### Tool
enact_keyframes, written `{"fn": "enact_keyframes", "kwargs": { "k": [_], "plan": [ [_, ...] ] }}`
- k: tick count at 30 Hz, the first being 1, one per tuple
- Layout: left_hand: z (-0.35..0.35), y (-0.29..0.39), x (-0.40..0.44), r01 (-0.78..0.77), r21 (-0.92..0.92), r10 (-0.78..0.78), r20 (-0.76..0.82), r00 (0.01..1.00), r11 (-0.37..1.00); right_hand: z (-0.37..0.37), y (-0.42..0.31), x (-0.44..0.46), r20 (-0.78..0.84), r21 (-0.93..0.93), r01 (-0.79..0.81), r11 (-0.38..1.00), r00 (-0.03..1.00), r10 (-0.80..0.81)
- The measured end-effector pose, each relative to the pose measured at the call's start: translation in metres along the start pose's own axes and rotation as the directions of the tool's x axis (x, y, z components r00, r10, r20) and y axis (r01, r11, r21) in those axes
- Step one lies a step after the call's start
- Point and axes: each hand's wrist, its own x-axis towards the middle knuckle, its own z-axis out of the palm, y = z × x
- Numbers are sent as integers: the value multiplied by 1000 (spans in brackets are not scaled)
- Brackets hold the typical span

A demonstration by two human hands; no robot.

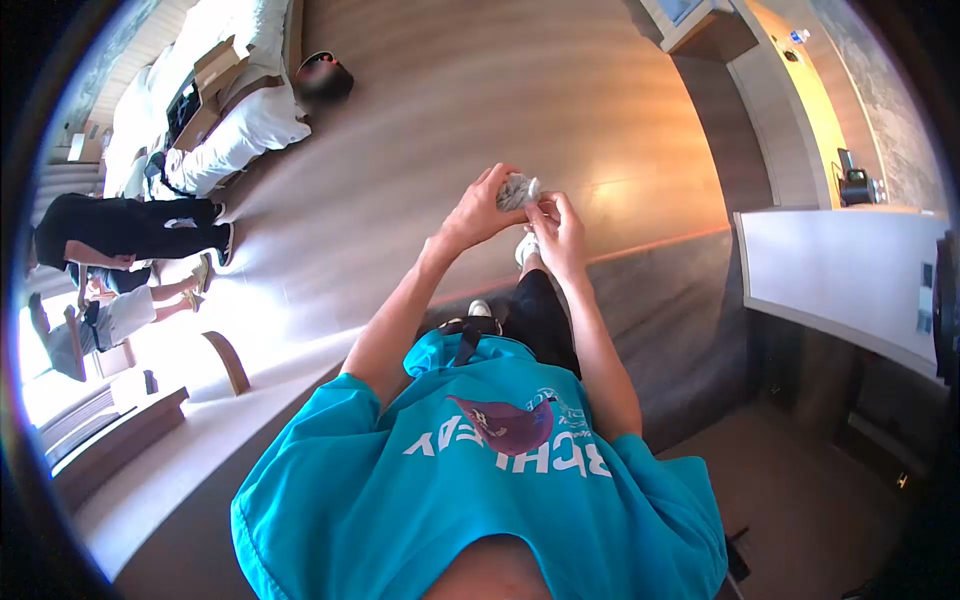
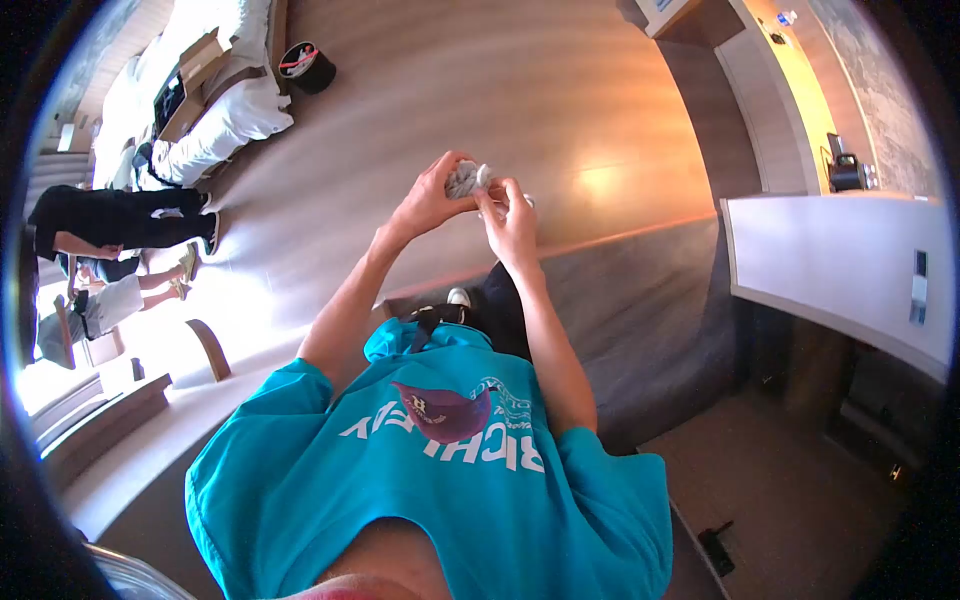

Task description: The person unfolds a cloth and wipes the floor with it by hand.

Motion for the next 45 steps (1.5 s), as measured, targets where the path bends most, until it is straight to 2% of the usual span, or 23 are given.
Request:
{"fn": "enact_keyframes", "kwargs": {
  "k": [1,2,3,5,6,9,10,11,13,17,21,24,27,28,29,33,34,37,39,40,41,43,45],
  "plan": [
    [-4,-6,24,-52,-38,52,14,999,998,-4,9,27,12,50,-22,999,1000,21],
    [-5,-5,41,-79,34,77,55,995,996,-13,14,47,30,-107,95,990,995,-92],
    [-10,-9,69,-87,40,86,40,995,995,-19,19,78,38,-106,112,988,993,-108],
    [-16,-28,112,59,-168,-34,146,989,984,-23,38,127,41,8,57,998,998,-57],
    [-16,-37,139,237,-280,-189,188,964,930,-27,41,155,12,77,61,995,998,-62],
    [-20,-82,206,242,-231,-226,96,969,942,-42,28,228,39,1,19,1000,999,-19],
    [-25,-84,220,259,-259,-253,56,966,931,-35,48,249,28,142,3,990,1000,-7],
    [-33,-85,245,267,-266,-265,43,963,926,-40,65,276,91,115,-9,993,996,-2],
    [-44,-78,272,440,-493,-471,69,880,751,-44,53,330,127,309,0,951,991,-42],
    [-55,-103,329,269,-779,-538,-102,837,567,-31,27,404,126,486,-232,843,973,195],
    [-94,-160,406,231,-725,-562,-252,788,649,-6,38,491,116,503,-363,784,928,355],
    [-134,-156,470,202,-440,-392,-399,829,875,23,42,553,61,455,-306,836,948,314],
    [-167,-155,527,144,-489,-324,-307,895,861,35,37,610,-41,386,-270,882,950,309],
    [-176,-159,547,135,-492,-313,-299,902,860,41,35,625,-72,243,-208,948,970,231],
    [-186,-160,563,104,-392,-239,-314,919,914,45,31,642,-91,92,-140,986,985,148],
    [-210,-183,602,-9,-61,-12,-319,948,998,41,19,690,-102,164,-210,964,968,228],
    [-208,-199,612,-21,-61,0,-319,948,998,44,26,703,-140,70,-70,995,987,79],
    [-192,-226,610,121,-89,-144,-325,935,989,65,18,725,-124,40,56,998,991,-51],
    [-190,-206,615,151,6,-130,-479,868,988,66,8,740,22,106,-52,993,999,50],
    [-187,-206,619,315,-142,-344,-329,879,939,71,9,749,22,167,-54,985,998,51],
    [-188,-200,622,315,-139,-344,-348,872,939,77,8,753,22,230,-70,971,998,67],
    [-191,-179,641,655,-442,-597,282,751,613,79,12,772,29,330,-83,940,997,78],
    [-185,-172,651,624,-493,-549,307,777,607,78,2,778,113,624,-295,724,950,290]
  ]
}}
